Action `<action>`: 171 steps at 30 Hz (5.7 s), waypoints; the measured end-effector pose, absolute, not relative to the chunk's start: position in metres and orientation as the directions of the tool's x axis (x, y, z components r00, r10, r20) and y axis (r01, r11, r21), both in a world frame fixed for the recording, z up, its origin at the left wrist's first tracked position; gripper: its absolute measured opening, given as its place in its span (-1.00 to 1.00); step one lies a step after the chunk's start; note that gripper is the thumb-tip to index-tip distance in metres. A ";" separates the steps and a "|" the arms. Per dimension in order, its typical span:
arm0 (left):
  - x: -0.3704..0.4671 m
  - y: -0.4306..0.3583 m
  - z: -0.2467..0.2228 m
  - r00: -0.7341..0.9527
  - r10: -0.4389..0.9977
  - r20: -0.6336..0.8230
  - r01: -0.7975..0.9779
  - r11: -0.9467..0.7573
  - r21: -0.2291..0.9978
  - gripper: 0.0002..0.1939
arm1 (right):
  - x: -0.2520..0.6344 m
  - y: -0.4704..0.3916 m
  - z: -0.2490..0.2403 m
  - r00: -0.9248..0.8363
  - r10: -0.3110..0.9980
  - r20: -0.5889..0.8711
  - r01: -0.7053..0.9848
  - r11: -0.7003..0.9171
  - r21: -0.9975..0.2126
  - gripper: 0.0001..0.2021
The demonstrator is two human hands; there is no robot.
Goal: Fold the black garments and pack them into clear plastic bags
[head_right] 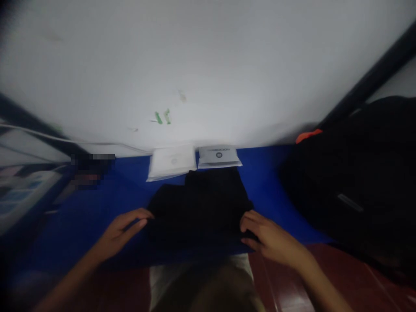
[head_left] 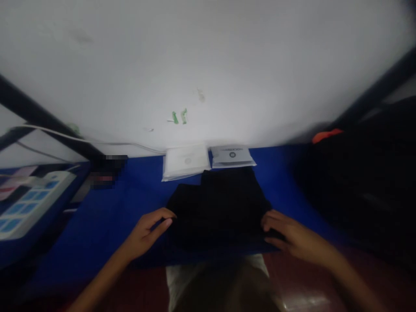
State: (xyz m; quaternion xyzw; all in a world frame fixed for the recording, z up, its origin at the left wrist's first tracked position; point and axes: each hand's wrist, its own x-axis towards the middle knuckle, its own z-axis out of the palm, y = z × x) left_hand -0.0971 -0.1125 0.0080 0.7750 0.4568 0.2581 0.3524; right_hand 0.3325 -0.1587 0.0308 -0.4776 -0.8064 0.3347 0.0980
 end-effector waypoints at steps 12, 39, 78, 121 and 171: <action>-0.082 -0.092 -0.002 0.195 0.976 0.100 0.589 -0.198 0.783 -0.69 | 0.347 -0.093 0.021 -0.272 0.961 -0.040 0.623 0.144 -0.769 -0.71; 0.003 -0.003 0.004 0.413 0.862 0.293 0.650 -0.505 0.569 -0.87 | 0.337 -0.024 0.004 -0.404 0.851 0.336 0.814 0.502 -0.292 -0.85; -0.061 -0.106 0.006 0.045 0.972 0.230 0.911 -0.135 0.389 -0.76 | 0.236 -0.072 0.026 -0.616 0.775 0.139 0.617 0.585 -0.527 -0.82; 0.092 -0.089 0.002 0.386 0.920 0.075 0.547 -0.293 0.784 -0.44 | 0.357 -0.074 0.013 -0.268 0.937 0.224 0.613 0.345 -0.711 -0.70; 0.028 -0.050 0.029 0.639 0.456 0.619 0.569 -0.822 0.018 -0.61 | 0.266 -0.076 0.013 -0.387 0.811 -0.439 -0.112 -0.513 -0.851 -0.60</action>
